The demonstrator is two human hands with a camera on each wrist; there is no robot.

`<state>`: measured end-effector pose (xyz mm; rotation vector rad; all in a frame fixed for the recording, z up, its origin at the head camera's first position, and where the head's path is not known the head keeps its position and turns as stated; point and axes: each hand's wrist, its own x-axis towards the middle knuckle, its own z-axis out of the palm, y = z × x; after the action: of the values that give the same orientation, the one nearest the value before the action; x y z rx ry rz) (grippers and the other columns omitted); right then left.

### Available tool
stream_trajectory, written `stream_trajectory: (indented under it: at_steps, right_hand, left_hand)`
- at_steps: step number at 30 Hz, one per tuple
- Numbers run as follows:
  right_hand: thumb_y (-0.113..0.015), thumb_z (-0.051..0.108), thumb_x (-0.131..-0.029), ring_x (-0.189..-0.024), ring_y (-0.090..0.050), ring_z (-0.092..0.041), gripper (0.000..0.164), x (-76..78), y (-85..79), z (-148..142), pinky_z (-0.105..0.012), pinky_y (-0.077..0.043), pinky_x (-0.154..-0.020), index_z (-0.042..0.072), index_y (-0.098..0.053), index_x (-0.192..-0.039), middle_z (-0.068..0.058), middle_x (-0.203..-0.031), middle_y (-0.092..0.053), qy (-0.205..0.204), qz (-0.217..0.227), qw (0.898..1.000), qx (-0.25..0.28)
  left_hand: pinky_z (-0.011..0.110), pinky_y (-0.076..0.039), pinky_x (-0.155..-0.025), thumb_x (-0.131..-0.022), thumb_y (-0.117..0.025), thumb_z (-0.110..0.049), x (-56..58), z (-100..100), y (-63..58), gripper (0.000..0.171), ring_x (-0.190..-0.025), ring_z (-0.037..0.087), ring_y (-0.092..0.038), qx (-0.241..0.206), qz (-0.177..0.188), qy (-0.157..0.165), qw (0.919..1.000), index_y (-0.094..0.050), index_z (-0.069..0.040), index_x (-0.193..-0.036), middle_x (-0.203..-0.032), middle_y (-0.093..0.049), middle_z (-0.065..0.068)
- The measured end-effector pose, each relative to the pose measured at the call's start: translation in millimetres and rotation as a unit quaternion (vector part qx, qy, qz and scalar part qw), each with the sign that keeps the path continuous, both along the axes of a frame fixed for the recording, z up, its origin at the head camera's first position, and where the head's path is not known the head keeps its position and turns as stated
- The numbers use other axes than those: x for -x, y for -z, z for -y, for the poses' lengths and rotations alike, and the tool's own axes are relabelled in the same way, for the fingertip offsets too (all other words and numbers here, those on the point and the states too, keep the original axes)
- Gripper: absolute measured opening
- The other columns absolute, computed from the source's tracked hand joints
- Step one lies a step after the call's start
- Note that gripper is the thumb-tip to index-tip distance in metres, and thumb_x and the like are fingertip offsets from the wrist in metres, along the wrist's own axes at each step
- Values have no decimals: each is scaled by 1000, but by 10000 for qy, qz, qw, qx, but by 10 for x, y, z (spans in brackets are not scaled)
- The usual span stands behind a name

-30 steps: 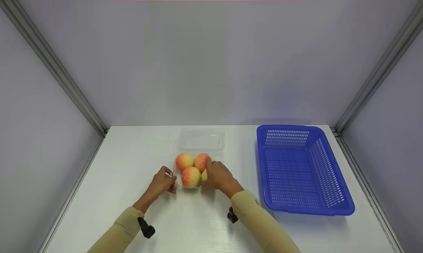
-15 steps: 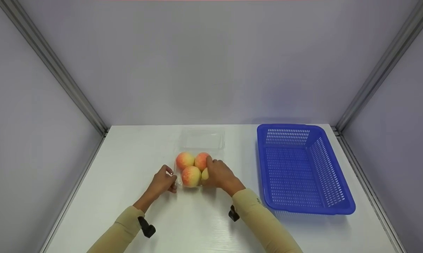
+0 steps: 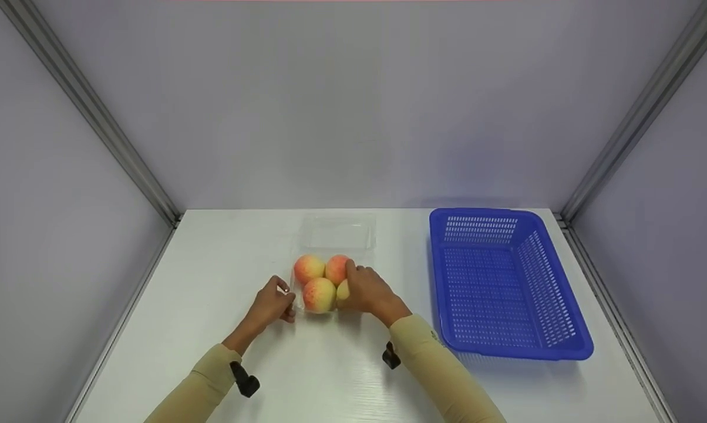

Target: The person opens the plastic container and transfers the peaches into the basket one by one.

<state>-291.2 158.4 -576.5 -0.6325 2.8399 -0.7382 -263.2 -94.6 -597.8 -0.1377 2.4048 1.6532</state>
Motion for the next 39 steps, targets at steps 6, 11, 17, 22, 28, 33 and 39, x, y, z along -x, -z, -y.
stream_trajectory:
  at_steps: [6,11,17,22,28,33,39]
  right_hand:
    - [-97,38,-73,-91,-66,-29,82,11,-37,-1,-46,-60,-86,5,-47,-129,-11,-102,-66,55,147,9999,57]
    - [-97,38,-74,-90,-65,-27,80,8,-50,-6,-45,-60,-85,6,-47,-128,-10,-102,-66,77,165,9998,32]
    - [-95,34,-76,-90,-66,-28,75,-5,-88,-17,-46,-60,-85,5,-47,-126,-10,-102,-65,-18,35,10000,50]
    - [-94,36,-78,-90,-66,-26,73,-14,-115,-23,-45,-60,-86,5,-48,-125,-8,-102,-65,-49,68,10000,20]
    - [-94,39,-77,-89,-64,-23,74,-15,-145,-24,-44,-60,-86,6,-50,-126,-6,-103,-64,9,134,9999,3]
    - [-93,39,-75,-83,-63,-20,71,-9,-178,-26,-40,-60,-77,9,-51,-123,-4,-103,-64,34,42,10000,-3]
    - [-93,41,-76,-82,-64,-20,71,-6,-212,-33,-38,-59,-72,10,-50,-124,-6,-109,-63,77,-62,10000,-1]
  left_hand:
    - [39,-67,-60,-100,-55,-3,15,-5,-13,15,-50,11,-63,103,31,-32,9999,-47,2,-112,-66,-58,5]
    - [35,-66,-58,-100,-55,-3,26,-4,-8,15,-51,11,-63,59,81,-16,9999,-47,2,-113,-67,-58,5]
    - [30,-64,-54,-100,-54,-2,21,4,3,19,-51,12,-63,-48,111,-45,9999,-47,5,-116,-70,-60,8]
    - [34,-66,-57,-100,-54,-3,19,3,12,19,-51,12,-64,66,103,-34,9999,-47,5,-116,-69,-59,7]
    - [34,-66,-56,-99,-54,-3,22,2,13,21,-51,11,-63,10,42,-50,10000,-47,7,-116,-68,-60,6]
    - [33,-65,-55,-99,-54,-2,19,1,9,20,-51,12,-64,-100,30,-40,9999,-47,6,-115,-70,-62,10]
    - [33,-65,-56,-101,-55,-3,23,-1,16,16,-51,11,-63,71,99,-43,9999,-47,3,-114,-70,-60,7]
